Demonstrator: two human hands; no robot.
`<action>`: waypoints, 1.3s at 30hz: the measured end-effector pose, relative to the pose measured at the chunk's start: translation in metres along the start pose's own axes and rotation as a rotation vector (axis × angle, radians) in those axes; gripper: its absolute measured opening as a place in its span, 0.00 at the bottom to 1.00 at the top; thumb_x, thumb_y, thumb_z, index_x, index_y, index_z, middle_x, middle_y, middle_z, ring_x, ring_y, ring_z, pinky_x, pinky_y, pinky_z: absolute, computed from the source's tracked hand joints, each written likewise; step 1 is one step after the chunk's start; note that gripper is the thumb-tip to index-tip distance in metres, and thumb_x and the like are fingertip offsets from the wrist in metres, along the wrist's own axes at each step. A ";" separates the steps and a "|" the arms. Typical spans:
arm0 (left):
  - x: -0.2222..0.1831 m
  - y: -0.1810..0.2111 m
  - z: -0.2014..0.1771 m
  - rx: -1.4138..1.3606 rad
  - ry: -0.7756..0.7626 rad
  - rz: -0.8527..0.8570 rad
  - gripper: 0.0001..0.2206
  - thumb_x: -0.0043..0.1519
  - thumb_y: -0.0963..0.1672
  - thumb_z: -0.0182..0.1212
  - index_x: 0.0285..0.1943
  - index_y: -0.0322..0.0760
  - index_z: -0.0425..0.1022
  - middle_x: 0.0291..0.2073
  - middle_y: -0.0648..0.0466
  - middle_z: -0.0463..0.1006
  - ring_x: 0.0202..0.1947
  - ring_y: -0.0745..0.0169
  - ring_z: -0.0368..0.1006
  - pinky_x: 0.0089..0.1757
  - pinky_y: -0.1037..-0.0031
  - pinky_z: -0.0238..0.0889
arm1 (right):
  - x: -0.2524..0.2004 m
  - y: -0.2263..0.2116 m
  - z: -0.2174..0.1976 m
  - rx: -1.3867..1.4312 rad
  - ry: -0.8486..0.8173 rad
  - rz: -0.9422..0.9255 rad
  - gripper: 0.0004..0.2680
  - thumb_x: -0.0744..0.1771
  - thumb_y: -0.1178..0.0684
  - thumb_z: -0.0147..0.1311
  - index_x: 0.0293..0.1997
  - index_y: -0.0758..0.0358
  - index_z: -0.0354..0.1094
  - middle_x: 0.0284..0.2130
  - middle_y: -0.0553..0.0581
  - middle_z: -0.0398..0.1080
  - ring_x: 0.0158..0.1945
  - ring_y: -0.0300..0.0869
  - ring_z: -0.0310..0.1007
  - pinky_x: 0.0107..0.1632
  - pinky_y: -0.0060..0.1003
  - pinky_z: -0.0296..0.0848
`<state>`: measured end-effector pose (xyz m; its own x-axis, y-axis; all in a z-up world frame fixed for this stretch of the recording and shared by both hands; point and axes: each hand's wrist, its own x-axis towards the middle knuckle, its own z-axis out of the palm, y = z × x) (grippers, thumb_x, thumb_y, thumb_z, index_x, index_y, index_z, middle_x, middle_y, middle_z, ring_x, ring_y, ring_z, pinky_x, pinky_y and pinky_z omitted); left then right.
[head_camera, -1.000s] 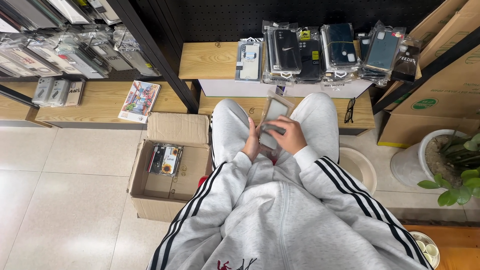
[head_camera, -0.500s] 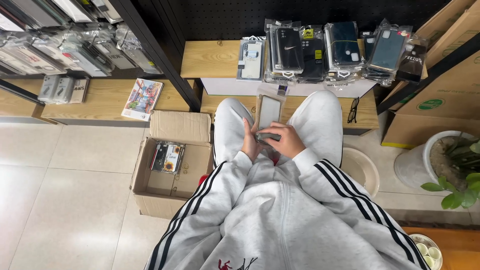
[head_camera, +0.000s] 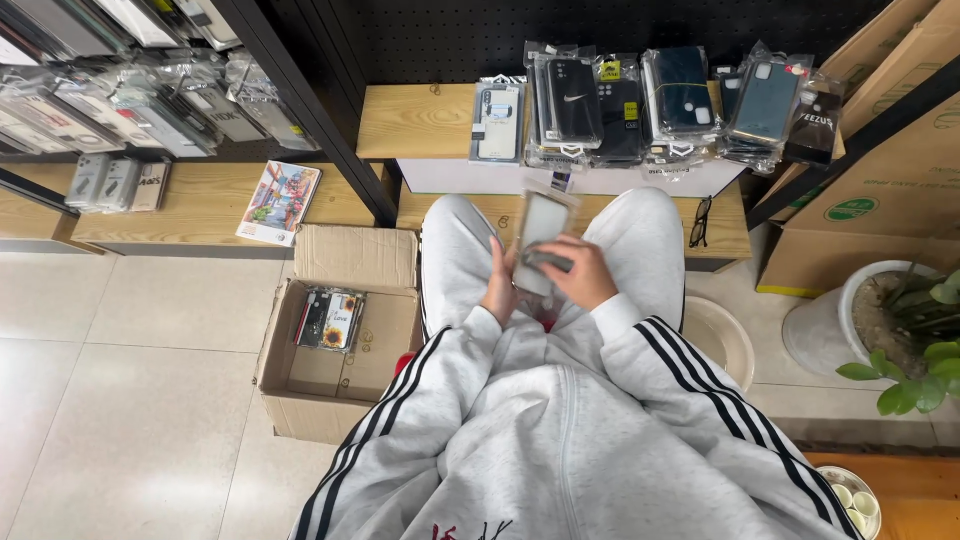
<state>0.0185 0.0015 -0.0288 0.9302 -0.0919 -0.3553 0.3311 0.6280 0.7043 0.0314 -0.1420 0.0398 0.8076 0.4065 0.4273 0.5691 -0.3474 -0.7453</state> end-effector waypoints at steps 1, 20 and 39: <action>-0.012 0.007 0.004 -0.001 0.002 -0.001 0.43 0.60 0.70 0.35 0.78 0.52 0.53 0.73 0.46 0.57 0.70 0.37 0.56 0.61 0.39 0.54 | -0.003 0.003 0.004 0.001 -0.002 0.001 0.09 0.62 0.62 0.64 0.45 0.63 0.78 0.32 0.63 0.76 0.40 0.59 0.78 0.44 0.50 0.75; 0.011 -0.009 -0.018 -0.114 0.069 0.029 0.36 0.64 0.62 0.51 0.79 0.50 0.52 0.67 0.44 0.64 0.64 0.39 0.65 0.54 0.43 0.64 | 0.000 0.014 0.006 0.082 -0.038 0.027 0.07 0.63 0.61 0.65 0.43 0.61 0.79 0.29 0.59 0.75 0.34 0.49 0.76 0.42 0.43 0.73; 0.006 -0.002 -0.019 -0.197 0.187 0.143 0.34 0.63 0.53 0.61 0.78 0.52 0.52 0.63 0.46 0.67 0.55 0.41 0.72 0.48 0.47 0.72 | 0.000 0.008 0.001 0.159 -0.034 0.129 0.06 0.63 0.57 0.67 0.42 0.63 0.79 0.29 0.59 0.76 0.36 0.44 0.75 0.43 0.38 0.70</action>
<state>0.0204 0.0144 -0.0447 0.9140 0.1407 -0.3804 0.1445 0.7634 0.6296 0.0358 -0.1436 0.0329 0.8651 0.3962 0.3077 0.4275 -0.2613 -0.8654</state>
